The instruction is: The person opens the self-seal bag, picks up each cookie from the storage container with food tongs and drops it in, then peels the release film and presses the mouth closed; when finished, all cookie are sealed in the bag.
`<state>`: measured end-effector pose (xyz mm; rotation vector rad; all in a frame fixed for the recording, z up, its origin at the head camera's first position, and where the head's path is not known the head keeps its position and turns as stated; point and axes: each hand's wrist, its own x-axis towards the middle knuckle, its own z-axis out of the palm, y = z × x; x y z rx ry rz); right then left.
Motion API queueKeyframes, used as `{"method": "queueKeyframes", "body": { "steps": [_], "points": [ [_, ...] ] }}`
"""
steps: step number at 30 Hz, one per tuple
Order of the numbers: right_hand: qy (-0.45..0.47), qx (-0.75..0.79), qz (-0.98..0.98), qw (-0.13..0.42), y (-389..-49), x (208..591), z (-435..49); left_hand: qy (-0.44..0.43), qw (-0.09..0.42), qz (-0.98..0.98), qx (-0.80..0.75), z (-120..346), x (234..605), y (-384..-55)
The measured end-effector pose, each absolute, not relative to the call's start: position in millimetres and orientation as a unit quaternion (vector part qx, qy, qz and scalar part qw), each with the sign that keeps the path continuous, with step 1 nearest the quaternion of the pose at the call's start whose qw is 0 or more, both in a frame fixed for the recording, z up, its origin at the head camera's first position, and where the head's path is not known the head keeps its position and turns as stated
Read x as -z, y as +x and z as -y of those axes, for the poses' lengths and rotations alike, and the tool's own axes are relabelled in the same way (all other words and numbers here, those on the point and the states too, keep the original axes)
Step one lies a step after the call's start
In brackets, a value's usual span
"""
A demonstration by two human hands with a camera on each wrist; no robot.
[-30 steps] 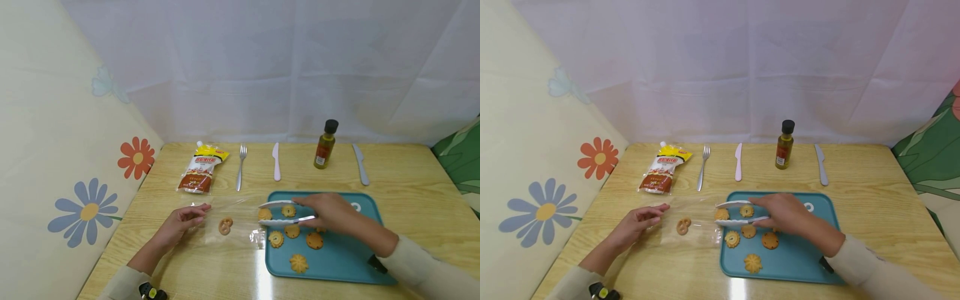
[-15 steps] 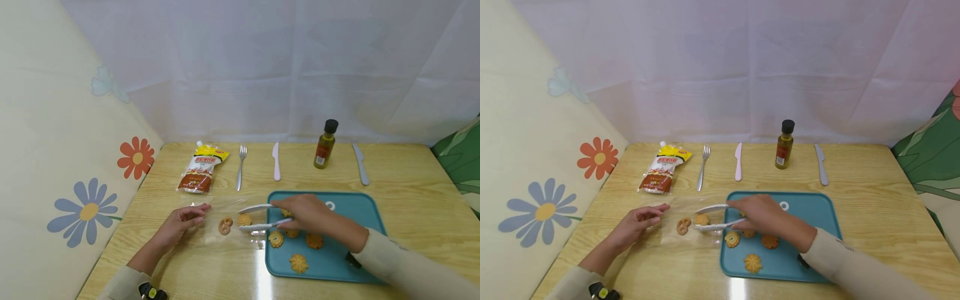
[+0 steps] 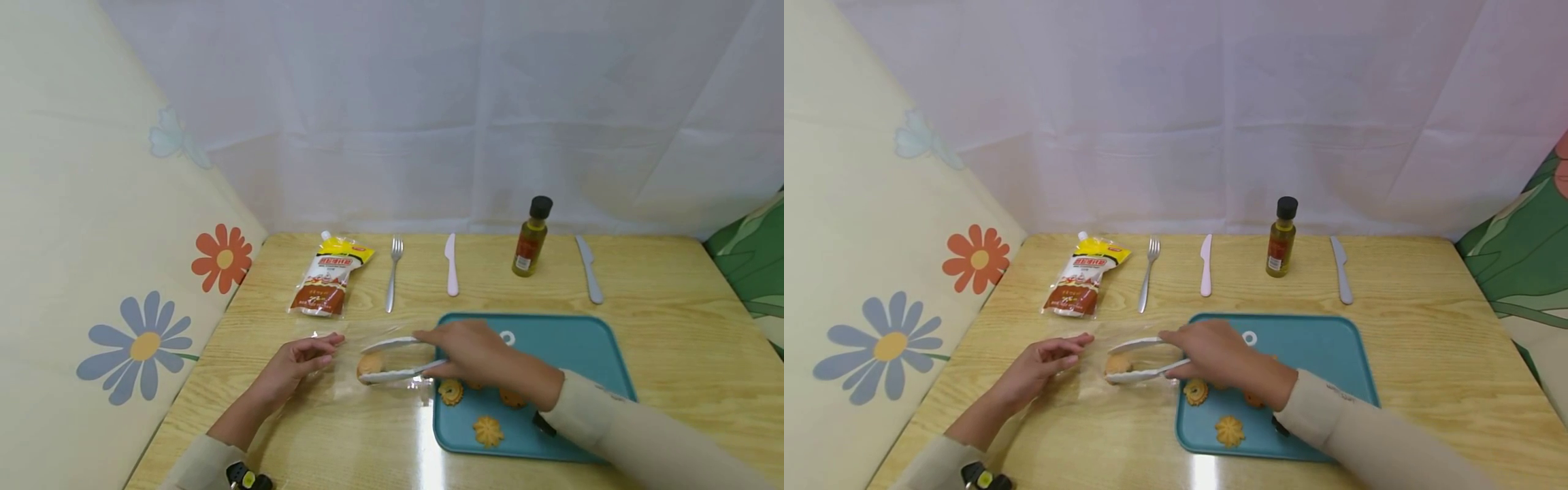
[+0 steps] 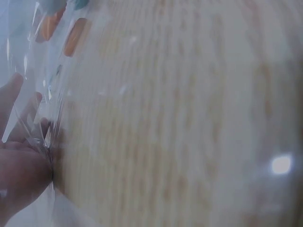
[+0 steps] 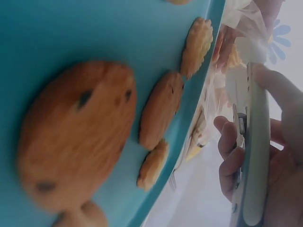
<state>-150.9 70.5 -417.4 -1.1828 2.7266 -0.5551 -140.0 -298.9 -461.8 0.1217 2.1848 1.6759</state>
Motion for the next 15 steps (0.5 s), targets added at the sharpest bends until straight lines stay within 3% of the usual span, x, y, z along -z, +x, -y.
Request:
{"method": "queueKeyframes", "body": {
  "steps": [15],
  "points": [
    [-0.387,0.158,-0.906,0.062,-154,428,-55,0.043,0.191,-0.782,-0.592,298,461,-139]
  ]
}}
